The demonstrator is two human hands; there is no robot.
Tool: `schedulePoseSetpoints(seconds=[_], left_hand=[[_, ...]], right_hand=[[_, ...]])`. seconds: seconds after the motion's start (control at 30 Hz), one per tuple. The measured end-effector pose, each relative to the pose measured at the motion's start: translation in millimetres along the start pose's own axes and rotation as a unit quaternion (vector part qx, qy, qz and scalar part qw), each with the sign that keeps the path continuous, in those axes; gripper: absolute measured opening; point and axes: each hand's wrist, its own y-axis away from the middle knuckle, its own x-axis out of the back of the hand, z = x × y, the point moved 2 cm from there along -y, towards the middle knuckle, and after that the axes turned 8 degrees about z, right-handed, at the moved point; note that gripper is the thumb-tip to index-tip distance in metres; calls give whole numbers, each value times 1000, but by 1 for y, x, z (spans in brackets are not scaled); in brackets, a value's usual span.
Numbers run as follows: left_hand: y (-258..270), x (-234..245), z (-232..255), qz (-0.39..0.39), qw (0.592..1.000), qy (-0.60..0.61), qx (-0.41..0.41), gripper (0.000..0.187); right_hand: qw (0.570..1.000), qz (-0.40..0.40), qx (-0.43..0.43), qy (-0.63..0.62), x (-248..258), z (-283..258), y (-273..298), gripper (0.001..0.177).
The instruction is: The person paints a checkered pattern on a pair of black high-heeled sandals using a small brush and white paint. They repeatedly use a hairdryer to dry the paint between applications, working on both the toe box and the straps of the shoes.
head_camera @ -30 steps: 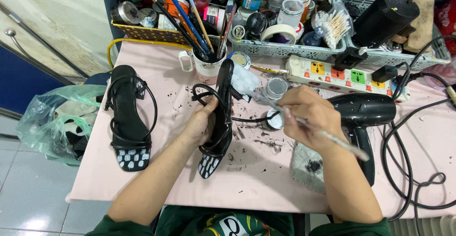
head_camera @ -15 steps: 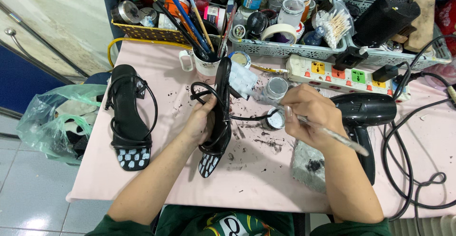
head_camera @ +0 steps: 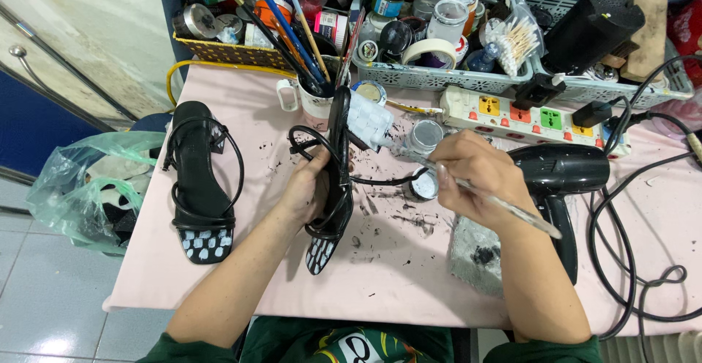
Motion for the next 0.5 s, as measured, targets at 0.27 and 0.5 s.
schedulePoseSetpoints(seconds=[0.27, 0.5], left_hand=[[0, 0, 2, -5, 1000, 13, 23, 27], [6, -4, 6, -3, 999, 13, 40, 37]], right_hand=[[1000, -22, 19, -12, -1, -2, -1, 28], [1000, -12, 26, -12, -1, -2, -3, 30]])
